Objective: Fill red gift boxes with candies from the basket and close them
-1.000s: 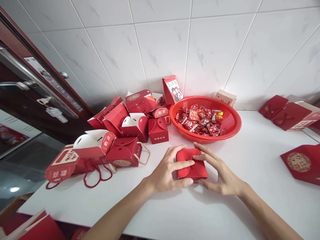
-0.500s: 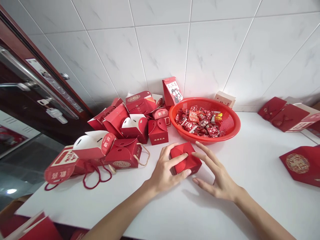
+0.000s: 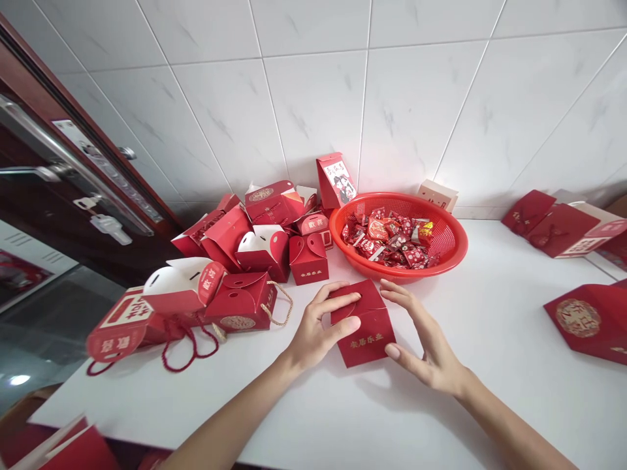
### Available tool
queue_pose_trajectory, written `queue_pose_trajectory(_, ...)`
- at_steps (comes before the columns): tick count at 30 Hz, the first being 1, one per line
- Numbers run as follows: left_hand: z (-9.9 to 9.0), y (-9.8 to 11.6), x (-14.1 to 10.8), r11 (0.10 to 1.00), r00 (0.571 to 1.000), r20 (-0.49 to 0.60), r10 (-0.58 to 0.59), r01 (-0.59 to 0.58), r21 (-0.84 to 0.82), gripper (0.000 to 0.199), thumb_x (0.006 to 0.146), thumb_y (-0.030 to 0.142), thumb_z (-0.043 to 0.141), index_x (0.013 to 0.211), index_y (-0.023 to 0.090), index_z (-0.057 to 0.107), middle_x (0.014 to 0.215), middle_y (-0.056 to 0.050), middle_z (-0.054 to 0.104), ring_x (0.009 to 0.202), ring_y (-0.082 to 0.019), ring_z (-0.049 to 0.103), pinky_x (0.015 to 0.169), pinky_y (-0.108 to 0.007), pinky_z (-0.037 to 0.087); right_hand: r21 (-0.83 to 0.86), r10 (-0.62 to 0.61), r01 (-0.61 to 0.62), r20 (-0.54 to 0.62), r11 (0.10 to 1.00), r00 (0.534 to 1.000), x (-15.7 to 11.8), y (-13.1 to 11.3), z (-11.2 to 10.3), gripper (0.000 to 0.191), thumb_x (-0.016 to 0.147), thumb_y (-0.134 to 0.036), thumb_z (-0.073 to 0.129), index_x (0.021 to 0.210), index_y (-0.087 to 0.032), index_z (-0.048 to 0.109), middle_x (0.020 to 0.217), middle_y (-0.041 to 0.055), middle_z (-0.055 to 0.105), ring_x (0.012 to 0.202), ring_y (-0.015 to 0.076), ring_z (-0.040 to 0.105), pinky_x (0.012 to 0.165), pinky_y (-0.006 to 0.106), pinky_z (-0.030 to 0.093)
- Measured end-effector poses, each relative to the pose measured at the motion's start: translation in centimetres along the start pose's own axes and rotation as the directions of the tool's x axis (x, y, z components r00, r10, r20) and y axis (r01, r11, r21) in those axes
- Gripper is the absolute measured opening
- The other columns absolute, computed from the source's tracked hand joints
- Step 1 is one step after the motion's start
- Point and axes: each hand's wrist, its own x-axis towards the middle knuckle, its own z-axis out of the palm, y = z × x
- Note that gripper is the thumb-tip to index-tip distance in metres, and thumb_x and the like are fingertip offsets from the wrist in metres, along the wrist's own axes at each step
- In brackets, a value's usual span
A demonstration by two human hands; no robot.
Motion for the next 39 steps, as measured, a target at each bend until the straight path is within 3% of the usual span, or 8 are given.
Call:
queue_pose_trajectory(3, 0.2, -0.2, -0.4, 0.982, 0.992, -0.002, 0.127, -0.126, 0.14, 0.046, 0.084, 0.051, 0.075, 0.123, 0.027, 0.076, 0.146, -0.012, 0.056, 0.135, -0.034, 0.056, 0.115, -0.053, 0.047, -0.012, -0.017, 0.017, 0.01, 1.0, 1.0, 0.0, -0.1, 0.1, 0.06, 0.096, -0.042, 0.063, 0.15, -0.026, 0.042, 0.159, 0.0192, 0.043, 0.148, 0.0346, 0.043, 0.114, 0.053, 0.045)
queue_pose_trajectory(8, 0.9, -0.6, -0.8, 0.86, 0.939, 0.05, 0.342, -0.333, 0.386, 0.047, 0.086, 0.048, 0.076, 0.127, 0.026, 0.074, 0.147, -0.015, 0.052, 0.136, -0.036, 0.053, 0.111, -0.057, 0.049, -0.072, -0.041, 0.039, -0.02, 0.997, 0.999, 0.0, -0.3, 0.6, 0.05, 0.097, -0.038, 0.063, 0.142, -0.025, 0.048, 0.157, 0.0193, 0.045, 0.144, 0.0337, 0.047, 0.111, 0.05, 0.049)
queue_pose_trajectory(15, 2.1, -0.5, -1.2, 0.812, 0.938, 0.087, 0.336, -0.335, 0.479, 0.049, 0.092, 0.052, 0.067, 0.133, 0.025, 0.07, 0.147, -0.017, 0.047, 0.134, -0.034, 0.051, 0.109, -0.053, 0.051, -0.266, -0.046, 0.008, -0.137, 0.964, 0.99, -0.3, -0.5, 2.0, 0.034, 0.097, -0.034, 0.063, 0.13, -0.025, 0.055, 0.146, 0.0177, 0.055, 0.131, 0.0312, 0.059, 0.102, 0.047, 0.057)
queue_pose_trajectory(22, 2.4, -0.9, -1.3, 0.818, 0.939, 0.08, 0.335, -0.332, 0.469, 0.06, 0.092, 0.053, 0.065, 0.142, 0.021, 0.056, 0.148, -0.02, 0.047, 0.134, -0.035, 0.051, 0.108, -0.055, 0.05, -0.347, -0.097, 0.039, -0.151, 0.937, 0.984, -0.5, -1.0, 2.6, 0.034, 0.097, -0.034, 0.062, 0.129, -0.023, 0.055, 0.145, 0.0197, 0.055, 0.128, 0.034, 0.061, 0.098, 0.051, 0.058)
queue_pose_trajectory(29, 2.3, -0.9, -1.1, 0.812, 0.927, 0.089, 0.365, -0.363, 0.457, 0.069, 0.088, 0.041, 0.068, 0.148, 0.023, 0.039, 0.147, -0.02, 0.047, 0.135, -0.036, 0.05, 0.108, -0.055, 0.047, -0.423, -0.132, 0.059, -0.146, 0.904, 0.98, -0.5, -1.3, 2.9, 0.036, 0.098, -0.033, 0.06, 0.131, -0.024, 0.052, 0.143, 0.0205, 0.055, 0.123, 0.0355, 0.062, 0.094, 0.053, 0.057)
queue_pose_trajectory(33, 2.1, -0.3, -1.2, 0.843, 0.922, 0.092, 0.377, -0.382, 0.378, 0.063, 0.08, 0.029, 0.069, 0.136, 0.021, 0.042, 0.148, -0.02, 0.046, 0.135, -0.036, 0.05, 0.109, -0.056, 0.046, -0.434, -0.119, 0.044, -0.148, 0.9, 0.982, -0.6, -1.4, 2.9, 0.034, 0.098, -0.031, 0.058, 0.131, -0.022, 0.053, 0.143, 0.0213, 0.055, 0.124, 0.0348, 0.061, 0.094, 0.052, 0.056)
queue_pose_trajectory(36, 1.9, 0.1, -1.2, 0.887, 0.947, 0.071, 0.314, -0.319, 0.335, 0.043, 0.077, 0.027, 0.069, 0.114, 0.021, 0.048, 0.146, -0.02, 0.048, 0.138, -0.037, 0.048, 0.108, -0.055, 0.046, -0.423, -0.113, 0.039, -0.152, 0.905, 0.982, -0.6, -1.4, 2.8, 0.034, 0.099, -0.029, 0.058, 0.131, -0.021, 0.054, 0.144, 0.0214, 0.055, 0.125, 0.0343, 0.061, 0.095, 0.051, 0.056)
queue_pose_trajectory(39, 1.9, 0.2, -1.2, 0.905, 0.965, 0.064, 0.254, -0.261, 0.336, 0.035, 0.077, 0.029, 0.07, 0.105, 0.021, 0.051, 0.145, -0.02, 0.049, 0.141, -0.038, 0.046, 0.109, -0.054, 0.046, -0.419, -0.121, 0.048, -0.149, 0.907, 0.981, -0.5, -1.2, 2.7, 0.034, 0.098, -0.027, 0.058, 0.132, -0.021, 0.054, 0.144, 0.0207, 0.056, 0.129, 0.0346, 0.059, 0.097, 0.051, 0.055)
